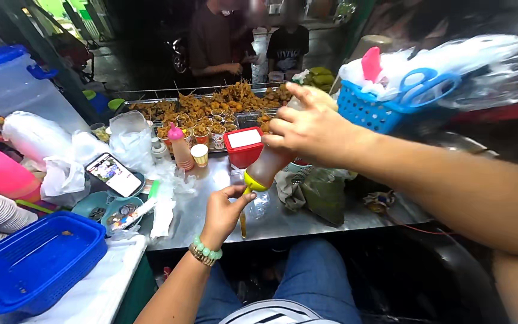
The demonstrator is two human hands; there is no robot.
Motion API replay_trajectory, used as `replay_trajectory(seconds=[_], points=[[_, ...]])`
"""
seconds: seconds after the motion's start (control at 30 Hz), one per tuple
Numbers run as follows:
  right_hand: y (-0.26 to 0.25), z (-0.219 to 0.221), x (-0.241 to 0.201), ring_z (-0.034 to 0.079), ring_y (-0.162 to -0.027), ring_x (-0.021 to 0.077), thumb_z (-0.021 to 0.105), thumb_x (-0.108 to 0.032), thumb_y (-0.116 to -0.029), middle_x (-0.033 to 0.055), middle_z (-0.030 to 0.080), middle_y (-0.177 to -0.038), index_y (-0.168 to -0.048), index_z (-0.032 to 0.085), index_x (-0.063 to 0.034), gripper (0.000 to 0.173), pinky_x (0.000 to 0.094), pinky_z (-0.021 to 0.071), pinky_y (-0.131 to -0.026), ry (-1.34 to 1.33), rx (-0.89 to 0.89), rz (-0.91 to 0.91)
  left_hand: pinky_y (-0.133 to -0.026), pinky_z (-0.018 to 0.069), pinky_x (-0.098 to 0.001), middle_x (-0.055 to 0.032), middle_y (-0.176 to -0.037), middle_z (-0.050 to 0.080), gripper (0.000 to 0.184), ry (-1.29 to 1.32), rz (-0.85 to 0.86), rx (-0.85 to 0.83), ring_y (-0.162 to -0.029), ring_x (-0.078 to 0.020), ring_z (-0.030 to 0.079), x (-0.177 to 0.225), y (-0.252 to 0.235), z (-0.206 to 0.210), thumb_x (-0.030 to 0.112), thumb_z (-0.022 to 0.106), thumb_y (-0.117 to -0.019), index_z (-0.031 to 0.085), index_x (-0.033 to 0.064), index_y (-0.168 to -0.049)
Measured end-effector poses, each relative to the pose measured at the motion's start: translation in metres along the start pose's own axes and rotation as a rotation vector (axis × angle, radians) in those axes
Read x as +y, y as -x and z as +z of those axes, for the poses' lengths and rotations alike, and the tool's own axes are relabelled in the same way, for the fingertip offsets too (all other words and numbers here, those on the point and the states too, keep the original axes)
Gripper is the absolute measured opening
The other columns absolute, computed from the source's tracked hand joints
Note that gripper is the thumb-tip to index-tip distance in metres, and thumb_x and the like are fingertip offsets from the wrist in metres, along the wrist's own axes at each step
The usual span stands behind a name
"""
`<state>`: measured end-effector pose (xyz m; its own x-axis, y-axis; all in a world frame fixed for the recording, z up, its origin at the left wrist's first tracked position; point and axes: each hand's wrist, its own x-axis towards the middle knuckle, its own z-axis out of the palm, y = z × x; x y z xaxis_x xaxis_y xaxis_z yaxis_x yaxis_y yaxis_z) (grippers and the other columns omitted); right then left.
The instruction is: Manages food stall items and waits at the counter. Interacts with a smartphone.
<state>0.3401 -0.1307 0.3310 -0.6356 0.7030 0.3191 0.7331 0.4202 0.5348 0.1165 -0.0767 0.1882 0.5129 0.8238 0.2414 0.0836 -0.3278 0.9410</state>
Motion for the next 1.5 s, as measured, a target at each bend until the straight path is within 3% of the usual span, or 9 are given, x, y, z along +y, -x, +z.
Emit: replay_trajectory(seconds=[0.1,0.27,0.53,0.63,0.73,0.9,1.1,1.3,1.5], points=[[0.028,0.046,-0.012,0.067,-0.101,0.0416,0.09,-0.002,-0.0592,0.0133,0.071,-0.098,-0.107,0.073,-0.0115,0.052,0.0766,0.0348,-0.107,-0.182,-0.063,0.162,-0.083,0.0555,-0.0251,-0.0019,-0.091,0.075,0.019,-0.208,-0.013,-0.037,-0.086,-0.0045,0.069,-0.01,0.012,-0.012,0.02,0.077,-0.0897,0.077,0.0043,-0.1],[0.053,0.124,-0.06,0.061,-0.121,0.045,0.09,-0.018,-0.0673,0.0226,0.067,-0.127,-0.135,0.063,-0.0053,0.074,0.0691,0.0377,-0.107,-0.721,-0.392,0.474,-0.081,0.0584,-0.0233,0.0003,-0.086,0.075,0.008,-0.045,-0.073,0.101,-0.082,-0.0036,0.071,-0.028,0.037,-0.03,0.011,0.074,-0.0912,0.076,0.0035,-0.094],[-0.019,0.21,-0.144,0.064,-0.118,0.0357,0.093,-0.019,-0.0637,0.0256,0.066,-0.124,-0.138,0.053,0.0057,0.088,0.0524,0.0493,-0.105,-1.223,-0.118,0.927,-0.085,0.0593,-0.0254,0.0018,-0.093,0.074,0.018,0.34,0.243,0.201,-0.086,-0.005,0.071,-0.035,0.048,-0.019,0.003,0.054,-0.1029,0.07,-0.0017,-0.107],[-0.028,0.223,-0.14,0.06,-0.126,0.0394,0.092,-0.032,-0.0729,0.028,0.062,-0.132,-0.147,0.042,0.0071,0.097,0.0552,0.0443,-0.11,-1.175,-0.254,1.001,-0.059,0.0491,-0.0172,0.0107,-0.071,0.055,0.03,0.39,0.154,0.207,-0.059,0.0015,0.053,-0.029,0.05,-0.016,0.012,0.042,-0.1084,0.063,-0.0014,-0.125],[-0.013,0.183,-0.124,0.061,-0.121,0.0476,0.075,-0.039,-0.0941,0.0316,0.064,-0.127,-0.141,0.055,0.0064,0.069,0.0645,0.0444,-0.105,-1.067,-0.518,0.922,-0.052,0.0388,-0.0134,0.0152,-0.069,0.042,0.051,0.527,0.061,0.117,-0.054,0.0042,0.04,-0.03,0.054,-0.017,0.037,0.03,-0.1109,0.039,0.0004,-0.146],[0.029,0.121,-0.174,0.06,-0.09,-0.0044,0.061,-0.044,-0.0998,-0.002,0.066,-0.106,-0.134,0.065,-0.0017,0.055,0.0142,0.0531,-0.08,-1.582,0.29,0.617,-0.059,0.044,-0.0141,0.0098,-0.079,0.052,0.072,0.506,0.001,0.007,-0.063,0.0043,0.048,-0.027,0.05,0.016,0.052,0.028,-0.1087,0.02,-0.0036,-0.154],[0.043,0.114,-0.206,0.057,-0.082,-0.0047,0.058,-0.014,-0.1009,-0.0114,0.06,-0.083,-0.086,0.074,-0.0145,0.023,0.0123,0.0484,-0.077,-1.532,0.756,0.924,-0.091,0.0544,-0.0261,-0.0152,-0.112,0.067,0.058,0.231,0.146,-0.106,-0.097,-0.0055,0.065,-0.023,0.061,0.058,0.025,0.039,-0.1108,0.025,-0.0144,-0.15],[0.044,0.074,-0.209,0.054,-0.075,-0.0074,0.059,-0.022,-0.1032,-0.0152,0.058,-0.08,-0.082,0.071,-0.0214,0.025,0.0092,0.0459,-0.069,-1.717,0.912,0.911,-0.073,0.053,-0.0189,-0.0005,-0.08,0.064,0.047,0.246,0.379,-0.151,-0.072,0.0035,0.06,-0.012,0.079,0.056,0.015,0.048,-0.1079,0.031,-0.0157,-0.14],[0.05,0.048,-0.203,0.054,-0.082,-0.0068,0.057,-0.017,-0.1038,-0.0137,0.058,-0.083,-0.084,0.07,-0.0161,0.023,0.0114,0.046,-0.073,-1.592,0.964,0.778,-0.066,0.0514,-0.0145,0.0096,-0.076,0.061,0.026,0.246,0.414,-0.13,-0.068,0.0045,0.058,-0.016,0.102,0.043,0.032,0.045,-0.1098,0.062,0.014,-0.103]])
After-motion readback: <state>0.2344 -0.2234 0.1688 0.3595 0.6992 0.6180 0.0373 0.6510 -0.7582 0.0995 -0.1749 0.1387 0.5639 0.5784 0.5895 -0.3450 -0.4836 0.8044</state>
